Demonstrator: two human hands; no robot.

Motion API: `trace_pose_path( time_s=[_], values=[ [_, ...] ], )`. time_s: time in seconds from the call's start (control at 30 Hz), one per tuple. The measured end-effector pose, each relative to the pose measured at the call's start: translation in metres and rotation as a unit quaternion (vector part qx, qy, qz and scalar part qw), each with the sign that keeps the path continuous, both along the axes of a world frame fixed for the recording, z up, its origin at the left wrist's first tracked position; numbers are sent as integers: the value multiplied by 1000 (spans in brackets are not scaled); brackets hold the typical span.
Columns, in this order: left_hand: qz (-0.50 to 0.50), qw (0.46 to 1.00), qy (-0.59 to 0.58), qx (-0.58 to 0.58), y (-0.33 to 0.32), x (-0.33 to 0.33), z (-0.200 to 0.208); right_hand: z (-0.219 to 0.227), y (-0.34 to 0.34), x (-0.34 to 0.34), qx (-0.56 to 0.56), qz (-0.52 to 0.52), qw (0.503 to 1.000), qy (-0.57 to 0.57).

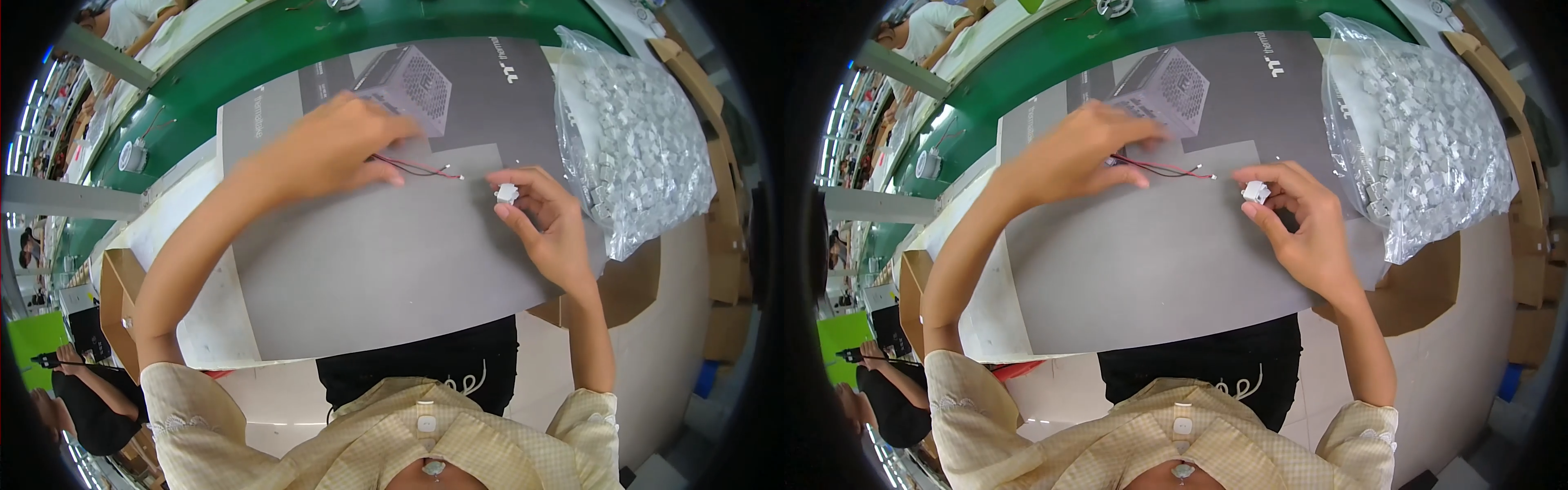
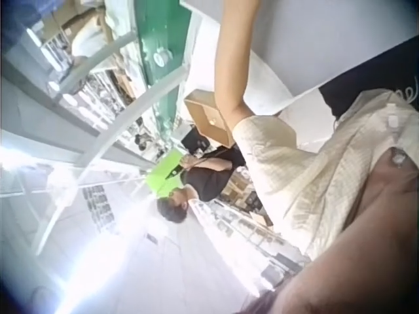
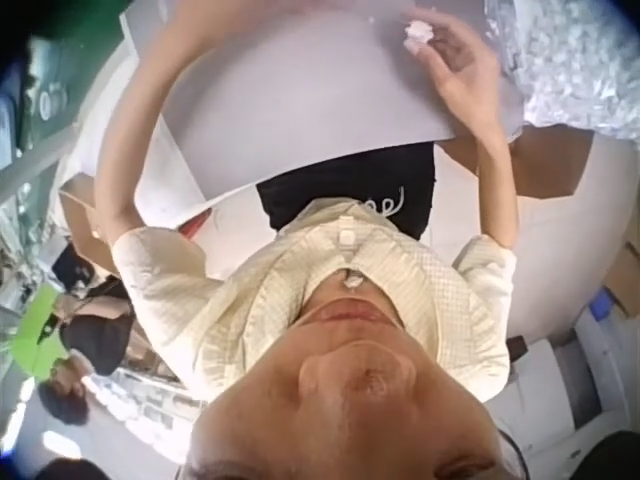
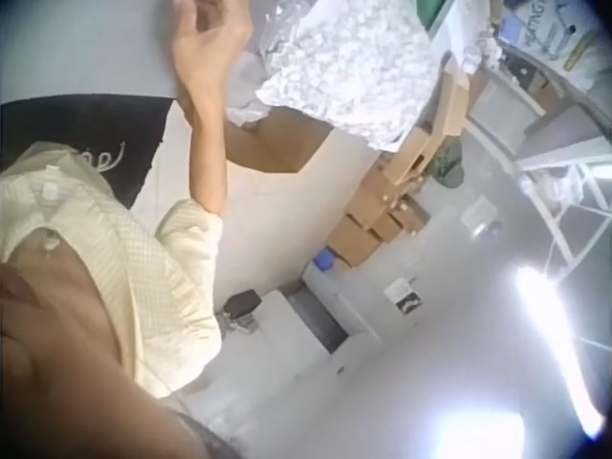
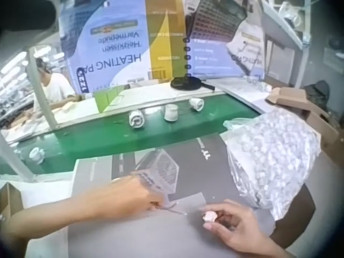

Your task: The person assembles small electronic components by hand, connecting wires to plastic housings.

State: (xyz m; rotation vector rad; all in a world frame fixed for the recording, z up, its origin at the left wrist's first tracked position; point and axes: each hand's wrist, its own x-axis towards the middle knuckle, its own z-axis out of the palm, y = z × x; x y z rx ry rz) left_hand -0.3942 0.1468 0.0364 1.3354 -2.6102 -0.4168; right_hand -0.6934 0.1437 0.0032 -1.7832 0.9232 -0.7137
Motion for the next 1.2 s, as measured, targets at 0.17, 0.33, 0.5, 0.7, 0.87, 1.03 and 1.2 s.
trace_pose_path(
  time_s=[0.17,0.33,0.5,0.7,0.87,1.03,1.2],
  values=[
    [32,995,59,-79,15,38,27,3,-1,9,29,5,1000,9],
    [42,995,64,-61,20,36,7,0,-7,12,0,24,999,27],
    [67,993,-81,-47,37,15,0,0,-9,23,91,2,992,-84],
    [53,952,-177,-245,42,8,-20,9,-16,32,135,21,982,-127],
    [53,980,60,-184,30,-13,-26,19,-17,42,131,43,979,-147],
    [67,983,121,-120,26,-14,-27,12,-18,38,96,27,986,-135],
    [119,945,301,35,24,-22,-6,-4,-27,40,-62,3,997,-46]
  ],
)
